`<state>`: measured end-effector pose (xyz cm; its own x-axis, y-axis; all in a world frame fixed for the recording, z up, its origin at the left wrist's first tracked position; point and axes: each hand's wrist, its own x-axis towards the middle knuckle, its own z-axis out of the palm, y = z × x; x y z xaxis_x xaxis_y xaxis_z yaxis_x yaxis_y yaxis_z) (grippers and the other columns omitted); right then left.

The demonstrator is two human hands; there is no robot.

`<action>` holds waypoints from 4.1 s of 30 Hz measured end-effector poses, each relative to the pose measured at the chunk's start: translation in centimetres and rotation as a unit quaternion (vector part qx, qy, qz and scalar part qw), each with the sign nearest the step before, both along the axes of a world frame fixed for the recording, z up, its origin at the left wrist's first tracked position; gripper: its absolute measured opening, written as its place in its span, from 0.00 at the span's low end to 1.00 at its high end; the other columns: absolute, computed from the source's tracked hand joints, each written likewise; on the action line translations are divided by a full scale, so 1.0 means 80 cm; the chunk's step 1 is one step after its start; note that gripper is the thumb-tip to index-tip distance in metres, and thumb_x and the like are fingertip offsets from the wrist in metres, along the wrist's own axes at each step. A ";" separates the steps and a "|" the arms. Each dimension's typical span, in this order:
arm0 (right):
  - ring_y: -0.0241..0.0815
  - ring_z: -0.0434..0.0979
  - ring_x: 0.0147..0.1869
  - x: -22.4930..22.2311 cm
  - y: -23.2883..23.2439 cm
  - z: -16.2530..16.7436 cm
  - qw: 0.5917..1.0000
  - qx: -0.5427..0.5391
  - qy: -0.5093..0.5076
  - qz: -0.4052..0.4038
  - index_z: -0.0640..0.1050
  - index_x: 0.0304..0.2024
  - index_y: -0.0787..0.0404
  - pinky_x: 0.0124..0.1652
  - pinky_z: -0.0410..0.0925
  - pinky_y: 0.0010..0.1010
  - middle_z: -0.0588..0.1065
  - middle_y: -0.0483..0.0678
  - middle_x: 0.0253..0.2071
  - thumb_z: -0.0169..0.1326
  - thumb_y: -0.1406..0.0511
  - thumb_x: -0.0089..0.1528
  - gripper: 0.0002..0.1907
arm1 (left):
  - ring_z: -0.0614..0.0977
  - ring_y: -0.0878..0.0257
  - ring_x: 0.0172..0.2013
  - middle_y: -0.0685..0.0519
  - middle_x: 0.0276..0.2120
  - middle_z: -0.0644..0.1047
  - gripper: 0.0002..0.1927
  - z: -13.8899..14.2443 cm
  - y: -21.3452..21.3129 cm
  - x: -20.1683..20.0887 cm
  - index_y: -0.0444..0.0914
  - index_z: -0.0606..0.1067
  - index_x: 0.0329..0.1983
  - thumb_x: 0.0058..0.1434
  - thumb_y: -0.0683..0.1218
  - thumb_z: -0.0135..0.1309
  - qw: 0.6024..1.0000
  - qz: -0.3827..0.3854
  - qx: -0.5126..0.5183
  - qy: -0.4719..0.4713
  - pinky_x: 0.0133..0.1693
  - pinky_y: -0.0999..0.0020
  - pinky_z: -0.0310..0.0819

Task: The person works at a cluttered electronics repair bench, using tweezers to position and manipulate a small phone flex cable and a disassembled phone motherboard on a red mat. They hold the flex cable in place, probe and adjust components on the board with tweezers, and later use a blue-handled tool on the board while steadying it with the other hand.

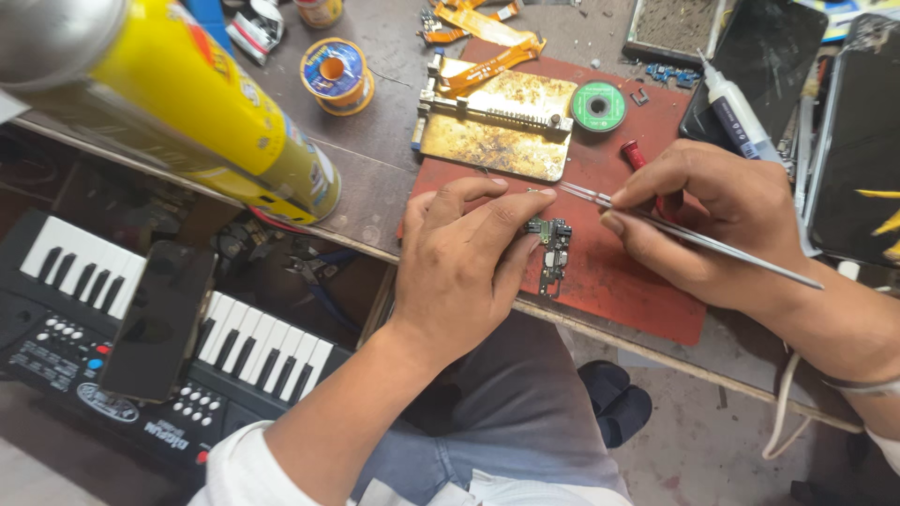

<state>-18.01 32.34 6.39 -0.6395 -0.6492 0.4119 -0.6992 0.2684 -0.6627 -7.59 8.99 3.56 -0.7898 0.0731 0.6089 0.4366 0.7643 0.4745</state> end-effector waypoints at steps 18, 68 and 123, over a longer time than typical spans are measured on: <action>0.31 0.79 0.34 -0.048 0.008 0.044 0.992 0.103 -0.033 -0.069 0.79 0.48 0.64 0.33 0.71 0.24 0.81 0.44 0.35 0.56 0.64 0.67 0.11 | 0.77 0.55 0.51 0.55 0.42 0.79 0.15 -0.036 0.013 -0.085 0.42 0.76 0.52 0.61 0.40 0.57 0.996 -0.032 0.052 0.061 0.57 0.55 0.65; 0.33 0.79 0.45 -0.002 -0.015 -0.057 0.904 -0.325 -0.143 -0.236 0.67 0.44 0.61 0.44 0.75 0.23 0.78 0.50 0.45 0.62 0.77 0.60 0.18 | 0.81 0.58 0.46 0.56 0.42 0.78 0.20 -0.011 0.045 -0.112 0.42 0.62 0.42 0.62 0.35 0.63 0.928 -0.146 -0.007 0.342 0.56 0.56 0.71; 0.33 0.80 0.50 0.043 0.009 -0.075 0.931 -0.266 -0.220 -0.115 0.68 0.44 0.61 0.51 0.75 0.25 0.79 0.52 0.47 0.57 0.79 0.66 0.13 | 0.85 0.64 0.49 0.49 0.46 0.82 0.17 -0.044 0.047 -0.063 0.33 0.71 0.52 0.63 0.32 0.62 0.874 -0.213 0.428 -0.087 0.52 0.70 0.84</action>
